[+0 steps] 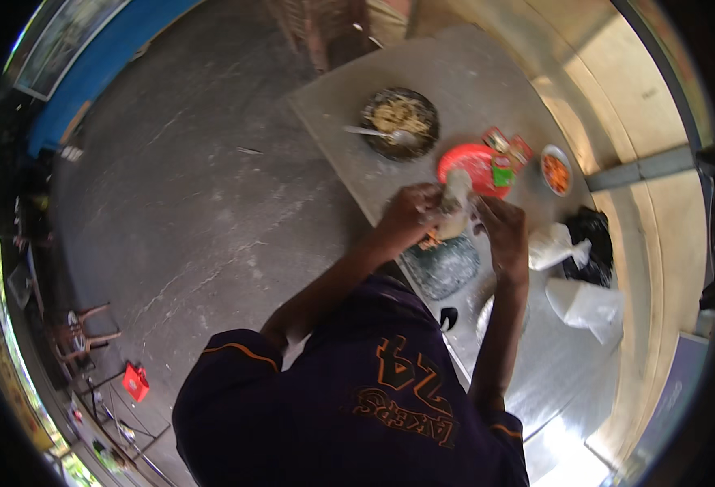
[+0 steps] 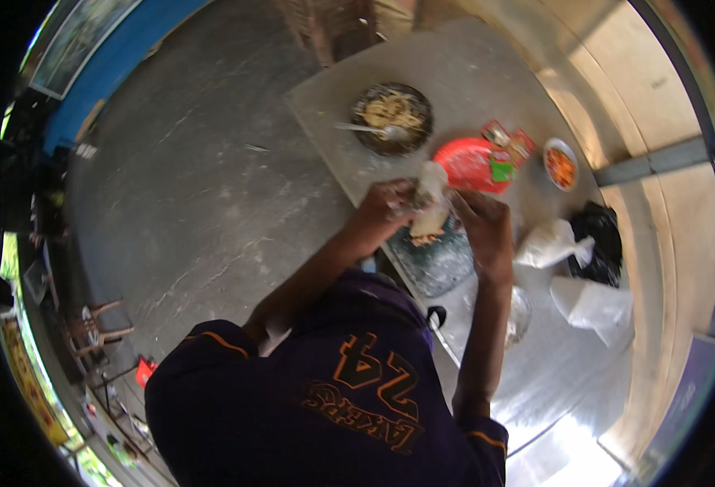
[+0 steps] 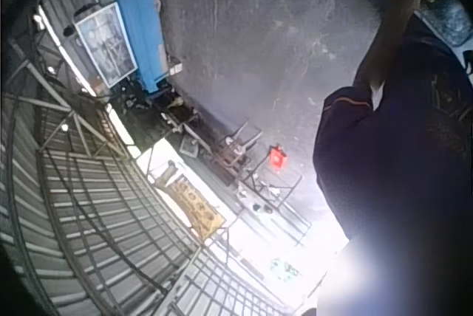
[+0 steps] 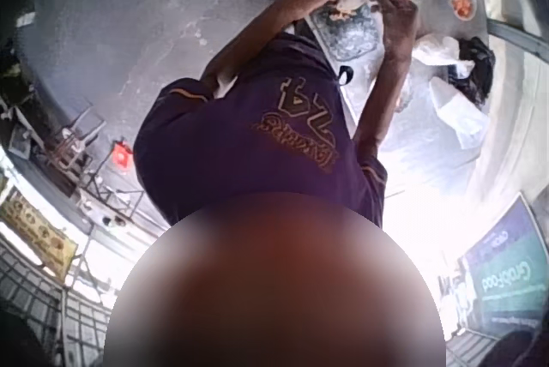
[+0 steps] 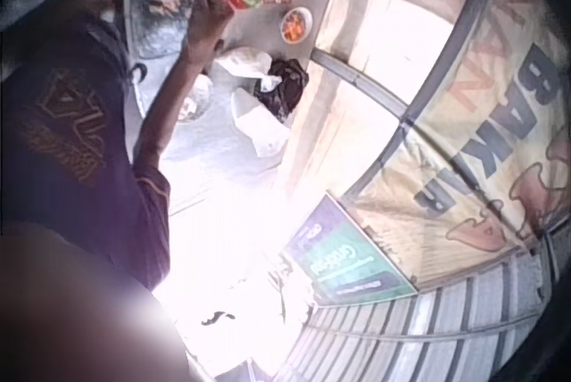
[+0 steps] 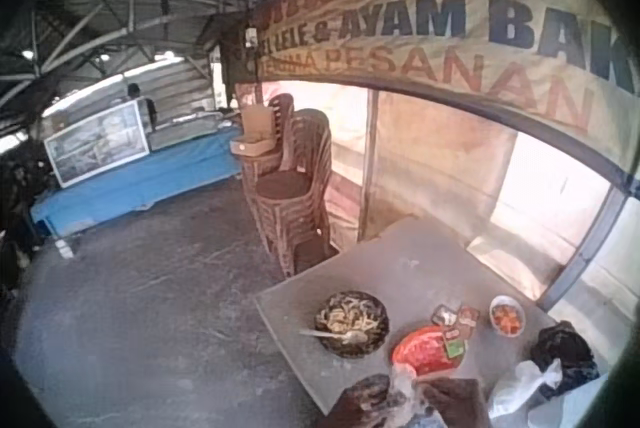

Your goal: The person assembles a food item by hand, placing shredded filling and a meat mixture into a thin wrapper, then folding and sealing it. The person repeats this process multiple times, placing each finished item on a red tray.

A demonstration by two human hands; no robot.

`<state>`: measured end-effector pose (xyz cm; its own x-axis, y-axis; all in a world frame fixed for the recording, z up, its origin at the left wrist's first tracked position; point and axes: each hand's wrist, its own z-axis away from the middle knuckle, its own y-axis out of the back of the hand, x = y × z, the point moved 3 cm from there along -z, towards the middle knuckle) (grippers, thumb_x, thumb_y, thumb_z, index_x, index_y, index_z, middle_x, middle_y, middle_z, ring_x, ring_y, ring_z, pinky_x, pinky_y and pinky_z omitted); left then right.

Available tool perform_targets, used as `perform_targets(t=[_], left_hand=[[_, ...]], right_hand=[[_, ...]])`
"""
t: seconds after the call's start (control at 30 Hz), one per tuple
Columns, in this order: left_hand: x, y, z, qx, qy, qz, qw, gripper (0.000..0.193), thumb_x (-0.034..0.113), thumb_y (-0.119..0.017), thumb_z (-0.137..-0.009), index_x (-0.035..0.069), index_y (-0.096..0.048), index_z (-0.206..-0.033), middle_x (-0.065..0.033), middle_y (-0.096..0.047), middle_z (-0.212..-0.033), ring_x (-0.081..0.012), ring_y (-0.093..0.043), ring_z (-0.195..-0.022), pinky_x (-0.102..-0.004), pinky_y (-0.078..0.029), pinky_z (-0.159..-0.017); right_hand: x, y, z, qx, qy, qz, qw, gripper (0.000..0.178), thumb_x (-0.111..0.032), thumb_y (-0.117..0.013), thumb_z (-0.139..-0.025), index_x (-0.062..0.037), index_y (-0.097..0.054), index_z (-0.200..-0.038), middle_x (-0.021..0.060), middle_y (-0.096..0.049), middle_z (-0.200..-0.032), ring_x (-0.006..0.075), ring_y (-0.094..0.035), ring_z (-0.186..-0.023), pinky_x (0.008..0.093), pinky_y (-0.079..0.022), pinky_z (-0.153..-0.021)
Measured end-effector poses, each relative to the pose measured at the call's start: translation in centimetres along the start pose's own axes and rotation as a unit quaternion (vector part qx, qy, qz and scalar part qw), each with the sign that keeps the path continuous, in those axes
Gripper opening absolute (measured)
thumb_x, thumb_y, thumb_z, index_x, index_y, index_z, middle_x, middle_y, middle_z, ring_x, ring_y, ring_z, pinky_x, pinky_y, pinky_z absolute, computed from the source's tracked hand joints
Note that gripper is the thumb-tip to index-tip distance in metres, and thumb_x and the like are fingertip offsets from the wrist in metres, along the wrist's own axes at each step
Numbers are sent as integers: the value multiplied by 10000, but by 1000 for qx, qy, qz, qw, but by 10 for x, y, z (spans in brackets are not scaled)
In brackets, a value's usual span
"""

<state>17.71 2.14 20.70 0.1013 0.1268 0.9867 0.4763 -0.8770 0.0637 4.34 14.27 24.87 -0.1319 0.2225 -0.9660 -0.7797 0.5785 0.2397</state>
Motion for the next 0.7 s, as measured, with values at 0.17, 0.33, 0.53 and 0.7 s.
perform_targets(t=[0.17, 0.33, 0.53, 0.7], left_hand=[[-13, 7, 21, 35, 138, 254, 957, 338, 108, -713, -898, -32, -632, -1196, -74, -702, -1069, -107, -651, -969, -282, -533, -827], [-14, 8, 37, 59, 88, 142, 984, 297, 134, -711, -904, -35, -656, -1143, -91, -698, -1014, -98, -637, -874, -274, -527, -755], [-13, 4, 51, 59, 87, 111, 988, 266, 133, -683, -915, -34, -660, -1121, -80, -676, -921, -99, -633, -839, -275, -525, -684], [-24, -15, 70, 69, 84, 100, 989, 253, 139, -676, -922, -34, -658, -1107, -69, -669, -945, -105, -640, -837, -276, -530, -672]], right_hand=[[26, -27, 1, -20, -40, -59, 997, 192, -122, -636, -954, 40, -722, -1010, 0, -668, -806, 61, -543, -681, 228, -428, -628], [41, -41, 16, -14, -42, -108, 993, 198, -128, -632, -965, 31, -715, -1049, -4, -674, -871, 53, -539, -745, 227, -424, -673], [51, -51, 33, -9, -22, -152, 988, 178, -139, -578, -998, -10, -701, -987, -39, -589, -799, 46, -451, -698, 234, -353, -631], [72, -49, 52, 14, -24, -196, 980, 142, -97, -580, -988, -11, -683, -940, -35, -586, -825, 49, -444, -712, 243, -349, -649]])
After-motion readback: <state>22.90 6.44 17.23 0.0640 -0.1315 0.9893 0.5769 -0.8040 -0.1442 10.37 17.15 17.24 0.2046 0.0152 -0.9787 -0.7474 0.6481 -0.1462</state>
